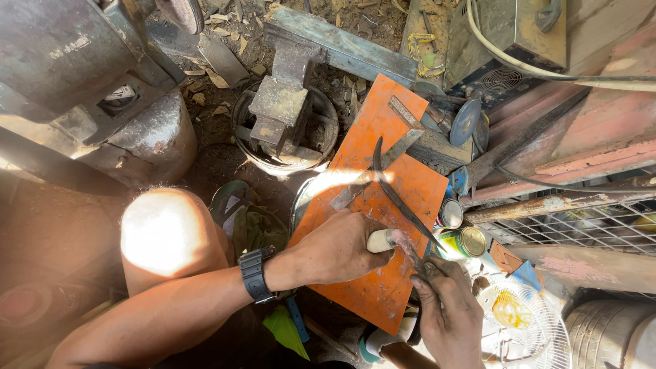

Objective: The person applies a pink paste to the end of a wooden handle using a small tool, then inserts a curved metal blade into the handle. The person repeats the process with a second handle, wiping excess paste and inserting another blade.

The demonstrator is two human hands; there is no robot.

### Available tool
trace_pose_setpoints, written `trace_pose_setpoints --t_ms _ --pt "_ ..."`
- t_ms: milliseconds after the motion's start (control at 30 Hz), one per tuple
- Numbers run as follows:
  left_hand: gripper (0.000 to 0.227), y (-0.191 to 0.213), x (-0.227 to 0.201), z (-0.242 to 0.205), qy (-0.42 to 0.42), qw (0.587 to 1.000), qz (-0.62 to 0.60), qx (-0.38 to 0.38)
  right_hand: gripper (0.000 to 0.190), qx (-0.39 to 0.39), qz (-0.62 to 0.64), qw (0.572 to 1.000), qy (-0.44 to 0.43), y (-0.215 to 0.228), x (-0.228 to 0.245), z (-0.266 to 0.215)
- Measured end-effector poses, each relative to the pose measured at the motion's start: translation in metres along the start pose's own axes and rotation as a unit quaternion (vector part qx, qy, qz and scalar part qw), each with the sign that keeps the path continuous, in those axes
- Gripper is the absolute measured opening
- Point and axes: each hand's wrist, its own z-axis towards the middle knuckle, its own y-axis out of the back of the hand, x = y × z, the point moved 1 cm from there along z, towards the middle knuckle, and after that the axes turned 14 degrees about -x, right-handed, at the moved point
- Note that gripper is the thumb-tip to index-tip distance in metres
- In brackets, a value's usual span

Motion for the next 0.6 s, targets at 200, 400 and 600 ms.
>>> trace_pose_setpoints --t_ms 200,400,600 --pt "0.024 0.004 -0.002 -0.003 0.016 1.0 0.0 -0.009 0.015 0.022 0.002 1.0 -0.019 0.005 -0.008 0.004" --pt "0.02 0.019 -0.012 -0.004 -0.035 0.996 -0.007 -0.077 0.012 0.034 -0.108 0.989 -0.094 0.01 -0.027 0.013" --pt "0.025 0.023 -0.014 -0.005 0.016 0.998 0.002 -0.059 0.02 0.162 -0.127 0.973 -0.1 -0.014 -0.076 -0.013"
